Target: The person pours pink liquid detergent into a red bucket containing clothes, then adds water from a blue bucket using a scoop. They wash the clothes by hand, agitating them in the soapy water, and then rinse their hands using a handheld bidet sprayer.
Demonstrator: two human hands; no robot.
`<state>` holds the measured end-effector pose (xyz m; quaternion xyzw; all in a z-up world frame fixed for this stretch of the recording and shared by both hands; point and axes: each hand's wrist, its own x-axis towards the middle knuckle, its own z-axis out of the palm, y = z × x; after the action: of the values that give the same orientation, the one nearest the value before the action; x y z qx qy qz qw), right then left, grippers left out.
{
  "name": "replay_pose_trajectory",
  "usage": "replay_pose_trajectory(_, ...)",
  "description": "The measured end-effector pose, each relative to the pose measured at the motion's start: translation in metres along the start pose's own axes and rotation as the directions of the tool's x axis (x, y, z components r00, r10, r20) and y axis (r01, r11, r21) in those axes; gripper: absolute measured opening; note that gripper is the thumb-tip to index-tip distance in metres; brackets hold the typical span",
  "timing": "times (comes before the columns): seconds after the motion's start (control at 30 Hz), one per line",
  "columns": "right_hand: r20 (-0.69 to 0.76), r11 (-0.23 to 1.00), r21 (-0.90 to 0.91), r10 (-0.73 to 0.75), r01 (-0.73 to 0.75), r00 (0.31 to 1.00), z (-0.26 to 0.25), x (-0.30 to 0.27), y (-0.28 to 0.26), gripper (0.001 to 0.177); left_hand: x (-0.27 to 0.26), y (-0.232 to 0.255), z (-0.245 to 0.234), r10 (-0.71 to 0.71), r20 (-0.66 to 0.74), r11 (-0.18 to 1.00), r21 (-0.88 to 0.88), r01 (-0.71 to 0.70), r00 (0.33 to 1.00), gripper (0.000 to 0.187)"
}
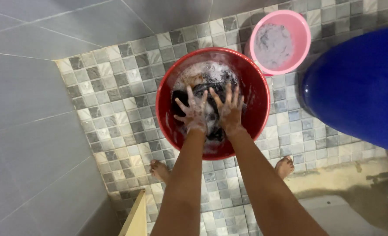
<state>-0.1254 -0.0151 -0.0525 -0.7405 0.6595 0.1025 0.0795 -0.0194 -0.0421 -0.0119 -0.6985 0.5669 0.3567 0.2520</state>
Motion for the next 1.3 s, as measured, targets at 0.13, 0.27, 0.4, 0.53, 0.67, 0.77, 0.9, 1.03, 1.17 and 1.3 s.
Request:
replay_pose_trajectory(0.13, 0.345, 0.943, -0.282, -0.072, 0.176, 0.936, 0.025, 0.058, -0.002, 0.106, 0.057, 0.001, 0.013, -0.005, 0.036, 1.000, 0.006, 0.005, 0.999, 0.075)
replay_pose_trajectory(0.27, 0.531, 0.994, -0.024, -0.074, 0.102, 0.844, 0.091, 0.103, 0.005, 0.088, 0.116, -0.009, 0.048, -0.016, 0.110, 0.998, 0.055, 0.010, 0.994, 0.070)
replay_pose_trajectory(0.4, 0.658, 0.993, 0.055, -0.114, 0.103, 0.744, 0.141, 0.116, 0.013, 0.083, 0.141, -0.023, 0.070, -0.010, 0.221, 0.996, 0.083, -0.009, 0.975, 0.064)
replay_pose_trajectory(0.53, 0.755, 0.992, 0.093, -0.123, 0.081, 0.644, 0.173, 0.137, 0.030, 0.078, 0.181, -0.025, 0.072, 0.017, 0.261, 0.993, 0.105, -0.046, 0.965, 0.059)
replay_pose_trajectory(0.67, 0.788, 0.991, 0.128, -0.131, 0.048, 0.602, 0.188, 0.151, 0.040, 0.073, 0.213, -0.027, 0.074, 0.012, 0.266, 0.993, 0.113, -0.043, 0.964, 0.053)
replay_pose_trajectory(0.77, 0.719, 0.989, 0.148, -0.124, 0.024, 0.684, 0.183, 0.131, 0.032, 0.069, 0.208, -0.028, 0.082, 0.010, 0.249, 0.992, 0.116, -0.040, 0.968, 0.049)
replay_pose_trajectory(0.9, 0.420, 0.994, 0.096, 0.005, -0.049, 0.908, 0.161, 0.069, 0.009, 0.064, 0.157, -0.019, 0.119, 0.059, 0.204, 0.986, 0.143, -0.089, 0.977, 0.044)
replay_pose_trajectory(1.03, 0.687, 0.968, 0.218, -0.065, -0.120, 0.724, 0.178, 0.000, -0.007, 0.059, 0.110, -0.030, 0.195, 0.109, 0.292, 0.980, 0.127, -0.152, 0.950, 0.039)
replay_pose_trajectory(1.17, 0.699, 0.955, 0.273, -0.111, -0.119, 0.707, 0.204, 0.027, 0.000, 0.054, 0.134, -0.034, 0.219, 0.137, 0.293, 0.979, 0.103, -0.174, 0.946, 0.033)
replay_pose_trajectory(1.3, 0.665, 0.948, 0.289, -0.100, -0.131, 0.740, 0.202, 0.034, -0.004, 0.050, 0.142, -0.040, 0.220, 0.151, 0.296, 0.981, 0.073, -0.180, 0.943, 0.028)
